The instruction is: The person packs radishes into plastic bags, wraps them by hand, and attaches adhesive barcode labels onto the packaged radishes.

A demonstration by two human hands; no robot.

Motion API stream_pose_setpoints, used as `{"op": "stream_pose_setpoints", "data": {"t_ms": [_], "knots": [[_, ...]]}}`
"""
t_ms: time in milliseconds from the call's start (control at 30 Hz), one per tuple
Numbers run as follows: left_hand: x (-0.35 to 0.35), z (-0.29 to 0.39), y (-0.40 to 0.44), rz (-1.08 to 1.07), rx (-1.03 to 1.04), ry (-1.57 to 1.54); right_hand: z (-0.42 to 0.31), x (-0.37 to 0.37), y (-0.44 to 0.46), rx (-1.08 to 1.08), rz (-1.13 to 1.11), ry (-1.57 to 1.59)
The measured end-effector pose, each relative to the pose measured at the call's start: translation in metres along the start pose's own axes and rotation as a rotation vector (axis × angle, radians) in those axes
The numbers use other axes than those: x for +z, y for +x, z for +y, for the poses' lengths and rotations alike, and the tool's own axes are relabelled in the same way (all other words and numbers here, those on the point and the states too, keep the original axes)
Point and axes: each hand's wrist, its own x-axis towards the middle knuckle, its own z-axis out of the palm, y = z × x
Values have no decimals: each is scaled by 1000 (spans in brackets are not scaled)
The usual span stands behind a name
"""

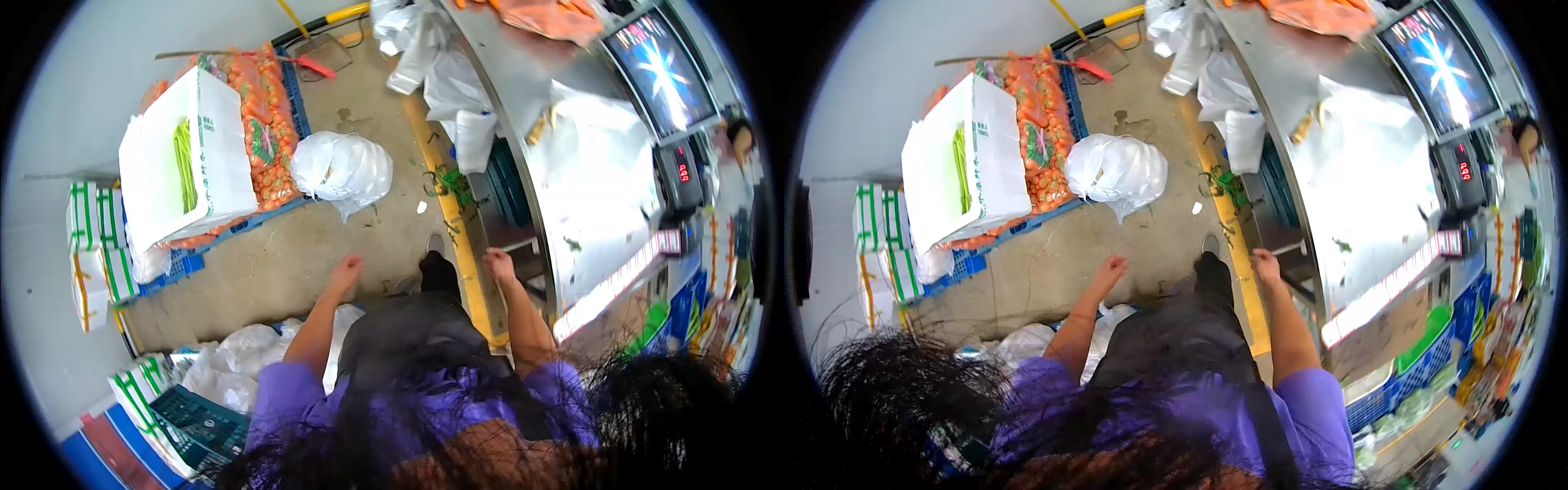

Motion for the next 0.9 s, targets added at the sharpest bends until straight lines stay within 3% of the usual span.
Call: {"op": "stream_pose_setpoints", "data": {"t_ms": [100, 200, 300, 367, 400, 433, 467, 500, 533, 600, 633, 700, 833, 900], "knots": [[-9, -16, -28, 144, -214, -100, -81, 39, 93, 90, 3, 62], [4, -53, -49, 242, -371, -207, -149, 73, 177, -9, 127, -72], [26, -72, -55, 201, -520, -306, -169, 75, 289, -327, 510, -331], [46, -99, -44, 211, -500, -232, -183, 72, 346, -299, 803, -331], [52, -111, -39, 212, -489, -186, -220, 83, 324, -200, 712, -180], [53, -110, -30, 174, -471, -160, -201, 71, 367, -246, 874, -151], [48, -103, -9, 134, -445, -132, -211, 77, 358, -329, 909, -204], [44, -97, 9, 90, -423, -102, -202, 65, 371, -608, 947, -429], [45, -107, 28, 107, -351, -92, -217, 82, 341, -423, 964, -471], [34, -99, 71, 154, -243, -72, -223, 96, 315, -354, 876, -320], [18, -68, 96, 183, -202, -59, -210, 86, 324, -325, 938, -438], [-9, -30, 143, 320, -35, -93, -202, 80, 319, -389, 881, -369], [-72, 31, 230, 502, 309, 143, -200, 74, 294, -440, 877, -551], [-89, 37, 271, 481, 289, 36, -195, 67, 287, -462, 885, -599]]}}
